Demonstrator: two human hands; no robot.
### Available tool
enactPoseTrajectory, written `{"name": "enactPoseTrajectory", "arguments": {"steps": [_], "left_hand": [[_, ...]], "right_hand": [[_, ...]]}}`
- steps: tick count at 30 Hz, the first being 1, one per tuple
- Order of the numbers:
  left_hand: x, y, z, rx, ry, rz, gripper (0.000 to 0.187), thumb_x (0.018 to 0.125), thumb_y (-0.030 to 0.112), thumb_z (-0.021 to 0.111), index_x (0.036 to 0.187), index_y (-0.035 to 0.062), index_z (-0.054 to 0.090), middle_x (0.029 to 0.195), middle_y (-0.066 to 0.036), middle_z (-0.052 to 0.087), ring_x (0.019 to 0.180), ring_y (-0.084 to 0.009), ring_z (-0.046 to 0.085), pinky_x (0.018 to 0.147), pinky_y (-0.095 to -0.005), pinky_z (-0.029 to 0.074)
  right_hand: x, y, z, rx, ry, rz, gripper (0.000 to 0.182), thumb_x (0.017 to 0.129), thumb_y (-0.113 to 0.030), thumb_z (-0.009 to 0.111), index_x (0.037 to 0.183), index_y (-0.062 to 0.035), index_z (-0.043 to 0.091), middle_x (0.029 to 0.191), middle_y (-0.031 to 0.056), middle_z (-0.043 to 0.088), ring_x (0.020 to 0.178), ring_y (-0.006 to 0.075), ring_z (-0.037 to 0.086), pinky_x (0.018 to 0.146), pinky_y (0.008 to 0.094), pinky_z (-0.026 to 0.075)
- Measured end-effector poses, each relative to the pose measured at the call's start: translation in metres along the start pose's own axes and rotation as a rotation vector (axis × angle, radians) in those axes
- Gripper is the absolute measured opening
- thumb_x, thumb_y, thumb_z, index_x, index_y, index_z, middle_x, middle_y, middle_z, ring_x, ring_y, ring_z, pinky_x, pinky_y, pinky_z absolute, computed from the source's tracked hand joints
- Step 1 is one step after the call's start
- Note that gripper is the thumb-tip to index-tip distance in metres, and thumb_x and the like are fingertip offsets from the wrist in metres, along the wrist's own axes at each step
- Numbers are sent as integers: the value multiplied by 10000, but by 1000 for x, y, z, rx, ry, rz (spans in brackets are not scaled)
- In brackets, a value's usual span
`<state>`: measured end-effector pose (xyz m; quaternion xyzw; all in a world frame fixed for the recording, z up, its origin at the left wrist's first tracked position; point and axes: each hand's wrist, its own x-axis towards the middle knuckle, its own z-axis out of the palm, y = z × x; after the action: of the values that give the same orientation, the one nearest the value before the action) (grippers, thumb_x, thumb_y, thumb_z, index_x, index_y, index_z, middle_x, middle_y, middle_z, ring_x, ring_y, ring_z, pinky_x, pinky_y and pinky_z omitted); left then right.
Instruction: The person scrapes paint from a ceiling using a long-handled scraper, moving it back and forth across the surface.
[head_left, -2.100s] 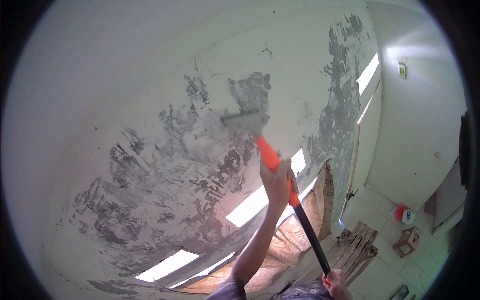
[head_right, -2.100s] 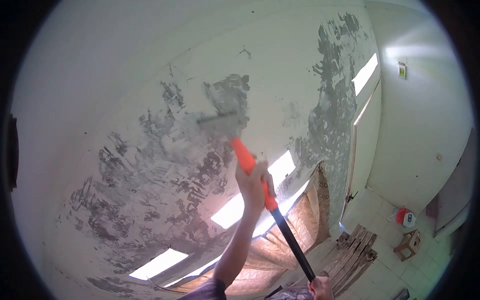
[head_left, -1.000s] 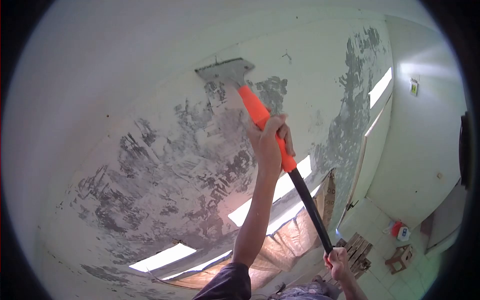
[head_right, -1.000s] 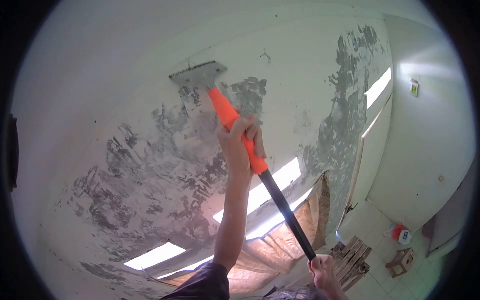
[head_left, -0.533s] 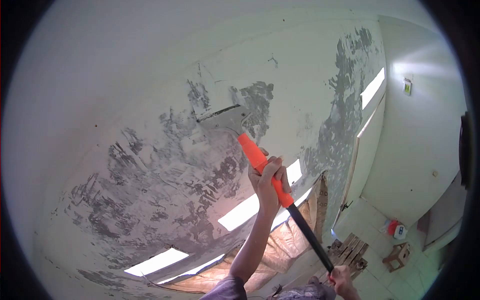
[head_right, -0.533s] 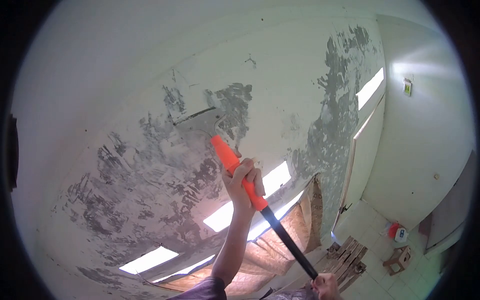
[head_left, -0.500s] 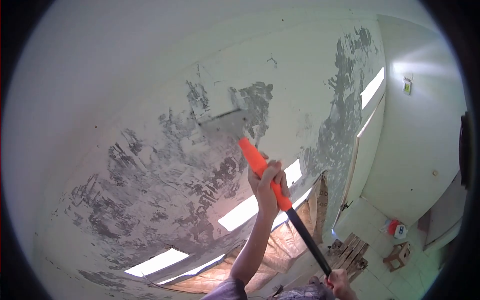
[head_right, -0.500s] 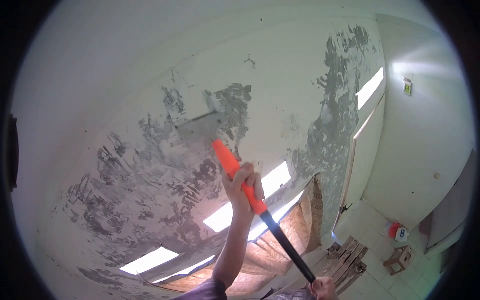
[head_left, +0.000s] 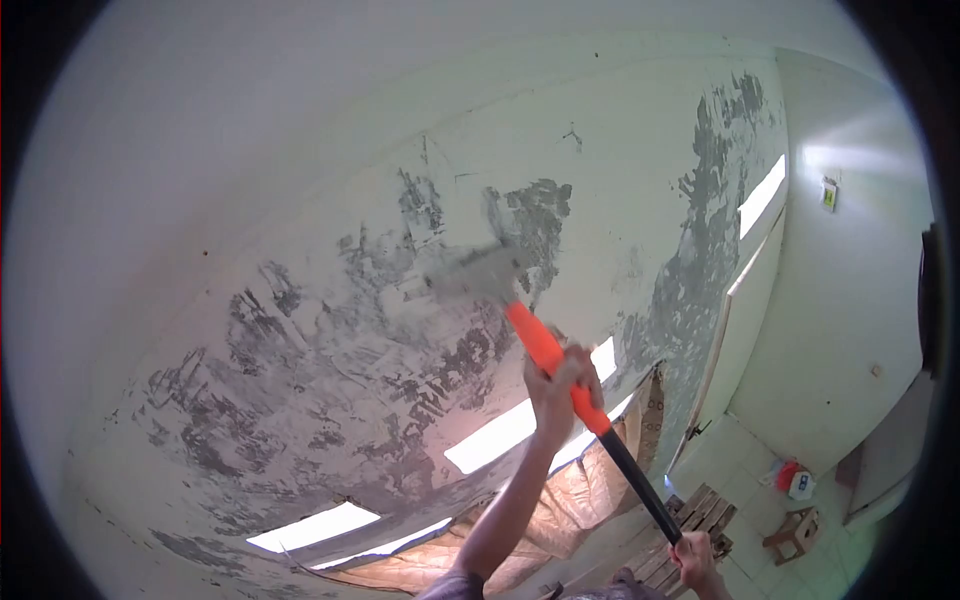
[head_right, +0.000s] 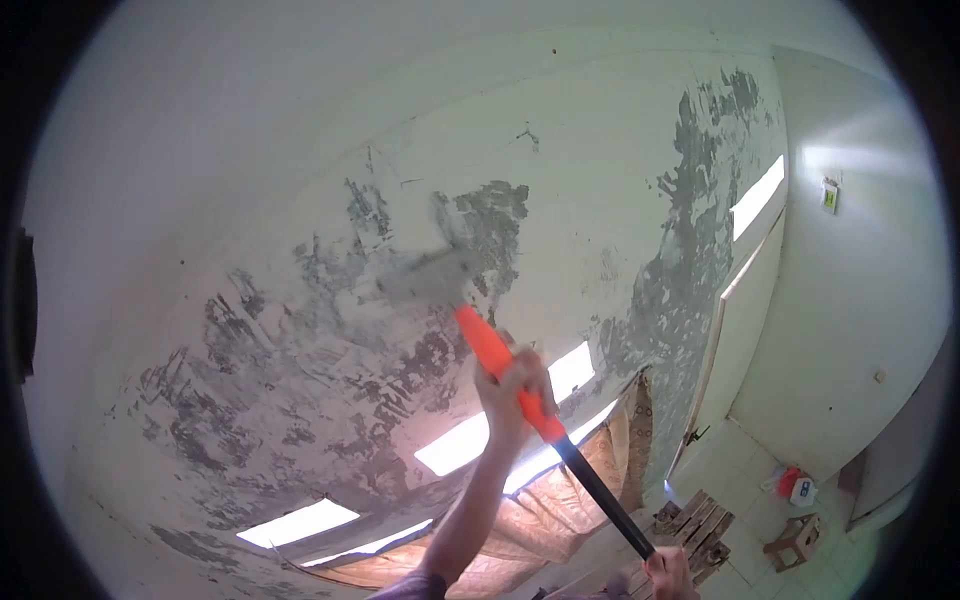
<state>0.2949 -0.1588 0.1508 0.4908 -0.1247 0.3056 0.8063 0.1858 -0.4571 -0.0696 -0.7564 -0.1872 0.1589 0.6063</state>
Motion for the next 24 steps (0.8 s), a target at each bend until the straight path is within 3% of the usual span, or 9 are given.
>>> {"name": "enactPoseTrajectory", "arguments": {"steps": [2,4,6,9,11,14,17,20,24], "left_hand": [[-18,-8,0,-12,63,-103,306,872,-34,558,1081,68,358,637,-52,450,385,-158,447,346,-314,459],[-2,0,1,-23,20,-45,302,875,-27,562,1075,72,359,638,-51,450,390,-153,442,345,-311,455],[13,9,7,-26,-20,-13,298,877,-20,565,1070,76,359,639,-50,450,394,-148,437,343,-309,451],[21,7,16,-47,-19,54,290,868,7,569,1059,72,361,637,-48,445,396,-151,451,334,-303,436],[8,-12,10,-126,48,46,216,876,5,524,1052,72,418,597,-29,406,365,-159,444,290,-286,342],[-1,-13,16,26,85,15,212,875,14,536,1047,73,428,586,-13,379,371,-149,439,292,-272,333],[44,22,15,-84,26,58,222,873,13,541,1055,71,427,589,-14,380,369,-150,428,298,-273,337],[51,43,27,-91,-5,146,244,866,14,552,1065,60,419,593,-26,405,366,-164,435,297,-283,335],[5,7,10,-6,144,124,246,865,9,551,1063,50,411,604,-46,436,373,-173,454,292,-296,355]], "right_hand": [[-11,10,-10,-52,12,-21,697,976,-603,401,572,-40,478,485,7,441,441,121,443,433,297,323],[1,13,-21,-89,37,-44,693,977,-592,405,568,-37,479,485,14,445,438,129,450,433,303,327],[30,15,-39,-276,54,-159,583,989,-437,450,589,-13,467,491,62,435,451,170,440,453,347,311],[34,-10,-45,-95,107,-176,526,974,-371,461,594,-7,464,488,93,434,441,211,449,453,367,312],[23,-7,-47,-129,0,-95,513,963,-366,473,592,-13,457,488,102,428,438,244,457,458,377,325],[17,19,-49,-132,21,-128,547,988,-427,463,624,-20,457,498,100,431,432,273,448,465,397,336],[58,-25,-48,-189,42,-251,483,1006,-385,449,700,-12,472,523,107,436,445,267,463,469,401,340],[67,-28,-45,-120,10,-290,445,1019,-366,440,760,-6,475,542,109,440,464,253,480,478,401,357],[22,10,-35,-88,-5,-259,422,1003,-321,467,728,-5,510,534,110,463,474,236,496,477,398,369]]}}
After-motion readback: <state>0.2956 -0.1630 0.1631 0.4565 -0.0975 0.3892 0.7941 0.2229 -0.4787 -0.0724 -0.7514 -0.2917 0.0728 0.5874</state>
